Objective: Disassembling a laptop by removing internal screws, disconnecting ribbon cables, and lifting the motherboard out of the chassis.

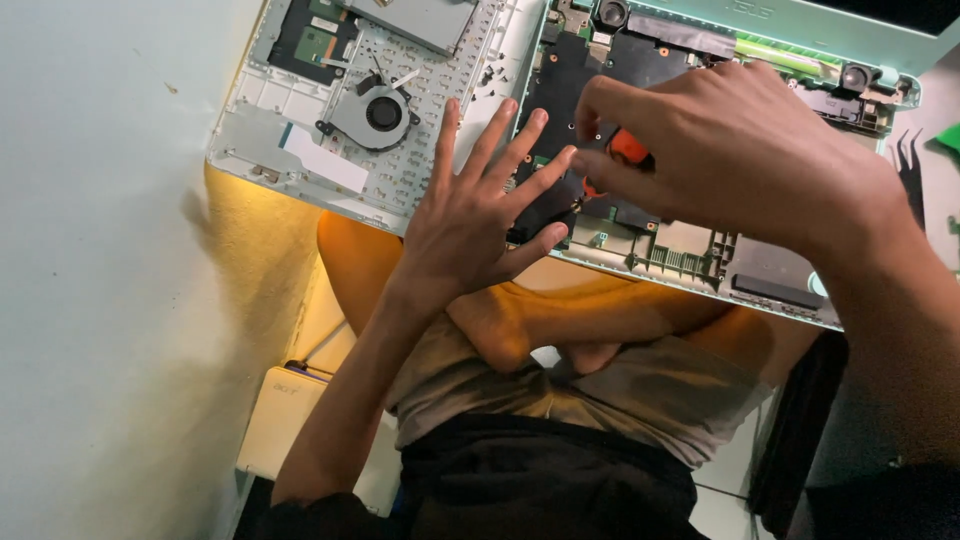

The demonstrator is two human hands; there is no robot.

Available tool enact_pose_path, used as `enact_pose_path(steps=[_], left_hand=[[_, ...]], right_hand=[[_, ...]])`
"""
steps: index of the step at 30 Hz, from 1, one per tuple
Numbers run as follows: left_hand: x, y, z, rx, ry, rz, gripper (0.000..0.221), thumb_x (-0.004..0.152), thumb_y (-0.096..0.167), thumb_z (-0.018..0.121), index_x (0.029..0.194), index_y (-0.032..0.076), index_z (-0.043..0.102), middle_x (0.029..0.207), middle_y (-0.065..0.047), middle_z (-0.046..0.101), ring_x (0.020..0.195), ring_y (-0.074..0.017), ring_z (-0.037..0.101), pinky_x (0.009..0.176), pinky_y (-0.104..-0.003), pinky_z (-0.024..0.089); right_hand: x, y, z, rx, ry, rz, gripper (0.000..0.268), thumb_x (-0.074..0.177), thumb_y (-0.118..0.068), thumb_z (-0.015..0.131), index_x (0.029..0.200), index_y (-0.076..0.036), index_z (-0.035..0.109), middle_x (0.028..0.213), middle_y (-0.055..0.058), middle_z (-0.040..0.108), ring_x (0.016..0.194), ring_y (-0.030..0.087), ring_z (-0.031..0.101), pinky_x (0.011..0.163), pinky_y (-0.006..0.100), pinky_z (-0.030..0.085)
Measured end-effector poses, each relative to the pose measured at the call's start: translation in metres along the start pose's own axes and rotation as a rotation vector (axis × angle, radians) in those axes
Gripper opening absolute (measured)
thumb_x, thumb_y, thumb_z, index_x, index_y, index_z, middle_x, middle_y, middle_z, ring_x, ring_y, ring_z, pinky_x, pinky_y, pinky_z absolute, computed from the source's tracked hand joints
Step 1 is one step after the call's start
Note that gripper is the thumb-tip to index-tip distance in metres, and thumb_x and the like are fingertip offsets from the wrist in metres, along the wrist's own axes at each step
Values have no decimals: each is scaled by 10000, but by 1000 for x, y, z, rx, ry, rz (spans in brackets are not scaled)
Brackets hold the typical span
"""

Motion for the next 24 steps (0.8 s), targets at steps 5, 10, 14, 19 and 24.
enact_pose_path(steps=[5, 10, 14, 19, 24], left_hand=[[0, -2, 4, 2, -33, -15, 768, 1168, 651, 614, 1747, 146, 628, 1872, -256, 450, 1780, -480, 290, 1422, -813, -2], [1, 2, -3, 15, -4, -7, 737, 1152, 595, 704, 1742, 160, 631, 1861, -240, 463, 1768, -472, 323, 1430, -807, 45], [-1, -3, 6, -22, -25, -37, 747, 1158, 656, 590, 1740, 187, 609, 1874, -233, 458, 1791, -457, 273, 1428, -799, -35], [0, -2, 4, 21, -11, -20, 746, 1141, 614, 704, 1742, 178, 632, 1865, -239, 474, 1774, -470, 322, 1429, -810, 21], [0, -1, 1, -2, 9, -7, 701, 1153, 590, 710, 1686, 134, 690, 1865, -228, 452, 1773, -457, 304, 1433, -805, 20]], right_hand=[[-4, -6, -4, 107, 24, -82, 455, 1112, -452, 728, 1385, -89, 706, 1232, 104, 839, 540, 299, 803, 363, 440, 556], [-2, -5, -3, 109, -64, 3, 310, 1192, -364, 568, 1374, -141, 683, 1267, 60, 817, 663, 297, 838, 476, 468, 630], [-3, 0, 4, 133, -76, 34, 674, 1176, -699, 502, 1461, -108, 656, 1314, 147, 781, 740, 382, 832, 640, 623, 648], [0, -2, 3, 117, -18, -54, 381, 1125, -393, 669, 1410, -139, 669, 1147, 68, 761, 497, 240, 716, 396, 391, 501], [0, -3, 2, 57, -25, -15, 402, 1232, -533, 625, 1355, -162, 717, 1010, 55, 831, 563, 258, 803, 423, 392, 560]])
Point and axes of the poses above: each hand's wrist, its own x-axis towards the middle knuckle, its own z-axis out of the palm, y = z × x, the point moved 6 cm from there along x, towards the middle knuckle
